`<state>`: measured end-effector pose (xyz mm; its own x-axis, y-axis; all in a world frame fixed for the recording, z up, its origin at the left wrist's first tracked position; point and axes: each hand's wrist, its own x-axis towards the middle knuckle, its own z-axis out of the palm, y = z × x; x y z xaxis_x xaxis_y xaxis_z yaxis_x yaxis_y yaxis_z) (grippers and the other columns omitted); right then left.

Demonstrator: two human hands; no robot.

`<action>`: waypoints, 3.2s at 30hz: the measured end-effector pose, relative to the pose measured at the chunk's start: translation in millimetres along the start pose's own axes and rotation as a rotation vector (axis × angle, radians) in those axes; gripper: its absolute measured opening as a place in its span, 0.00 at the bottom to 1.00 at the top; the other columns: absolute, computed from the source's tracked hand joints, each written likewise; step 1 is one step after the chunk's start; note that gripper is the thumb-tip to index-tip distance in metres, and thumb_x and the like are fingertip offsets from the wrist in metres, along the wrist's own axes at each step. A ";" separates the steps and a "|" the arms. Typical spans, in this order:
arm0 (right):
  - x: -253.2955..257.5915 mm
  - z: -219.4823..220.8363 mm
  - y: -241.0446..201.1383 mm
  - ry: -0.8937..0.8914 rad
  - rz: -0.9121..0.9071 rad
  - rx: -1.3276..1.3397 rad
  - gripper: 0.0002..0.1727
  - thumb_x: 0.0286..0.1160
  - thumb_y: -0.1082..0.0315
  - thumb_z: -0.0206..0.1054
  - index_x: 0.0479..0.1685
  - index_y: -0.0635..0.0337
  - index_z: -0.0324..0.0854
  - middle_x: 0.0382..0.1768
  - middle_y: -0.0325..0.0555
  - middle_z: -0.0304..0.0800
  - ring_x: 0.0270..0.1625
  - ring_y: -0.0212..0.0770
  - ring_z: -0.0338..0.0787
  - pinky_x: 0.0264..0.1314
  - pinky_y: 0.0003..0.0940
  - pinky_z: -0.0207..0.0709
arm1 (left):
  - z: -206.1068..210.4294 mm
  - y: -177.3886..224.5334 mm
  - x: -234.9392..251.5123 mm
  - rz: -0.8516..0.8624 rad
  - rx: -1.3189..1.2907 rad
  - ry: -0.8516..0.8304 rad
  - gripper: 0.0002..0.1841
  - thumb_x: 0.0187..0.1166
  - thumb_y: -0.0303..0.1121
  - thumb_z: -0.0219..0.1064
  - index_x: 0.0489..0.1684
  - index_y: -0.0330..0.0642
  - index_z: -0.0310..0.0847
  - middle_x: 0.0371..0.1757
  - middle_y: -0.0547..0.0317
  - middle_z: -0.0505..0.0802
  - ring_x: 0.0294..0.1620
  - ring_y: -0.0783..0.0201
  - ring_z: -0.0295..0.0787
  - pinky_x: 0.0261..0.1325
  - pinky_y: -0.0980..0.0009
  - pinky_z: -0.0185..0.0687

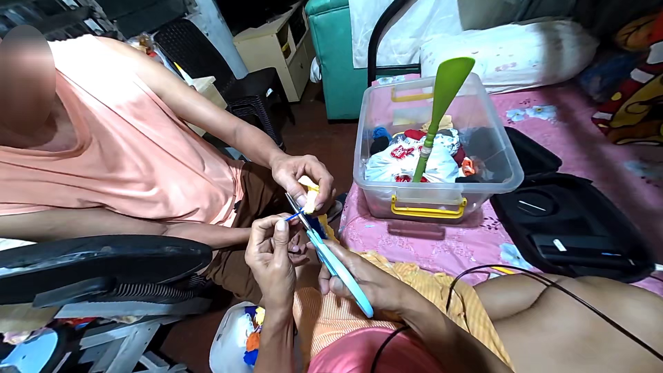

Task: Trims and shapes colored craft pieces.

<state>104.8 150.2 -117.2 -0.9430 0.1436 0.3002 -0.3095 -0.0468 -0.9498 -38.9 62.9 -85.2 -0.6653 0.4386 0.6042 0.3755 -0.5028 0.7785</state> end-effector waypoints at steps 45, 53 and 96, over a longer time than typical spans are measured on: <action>-179.9 -74.9 78.6 0.415 -0.071 0.346 0.44 0.70 0.28 0.64 0.77 0.52 0.76 0.28 0.34 0.92 0.30 0.29 0.89 0.46 0.31 0.85 | 74.6 -239.5 -100.4 -0.602 0.969 -0.817 0.16 0.87 0.31 0.57 0.56 0.30 0.87 0.59 0.32 0.89 0.60 0.34 0.87 0.65 0.36 0.77; -179.3 -74.8 85.7 0.407 -0.019 0.349 0.39 0.72 0.30 0.64 0.72 0.49 0.79 0.29 0.31 0.91 0.30 0.28 0.88 0.44 0.28 0.84 | 58.8 -226.8 -102.3 -0.542 0.857 -0.784 0.17 0.79 0.23 0.60 0.65 0.34 0.84 0.62 0.31 0.86 0.58 0.31 0.87 0.58 0.33 0.81; -127.0 -52.3 53.8 0.607 0.091 -0.103 0.49 0.66 0.26 0.66 0.78 0.54 0.66 0.45 0.37 0.96 0.45 0.33 0.93 0.53 0.32 0.85 | -7.4 -42.1 53.8 -0.760 -0.395 -0.203 0.11 0.93 0.33 0.48 0.54 0.40 0.76 0.35 0.58 0.93 0.41 0.58 0.96 0.56 0.57 0.93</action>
<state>214.4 181.1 -211.1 -0.7179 0.6815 0.1420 -0.1888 0.0057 -0.9820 -95.3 102.2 -86.7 -0.5031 0.8642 -0.0058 -0.3976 -0.2255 0.8894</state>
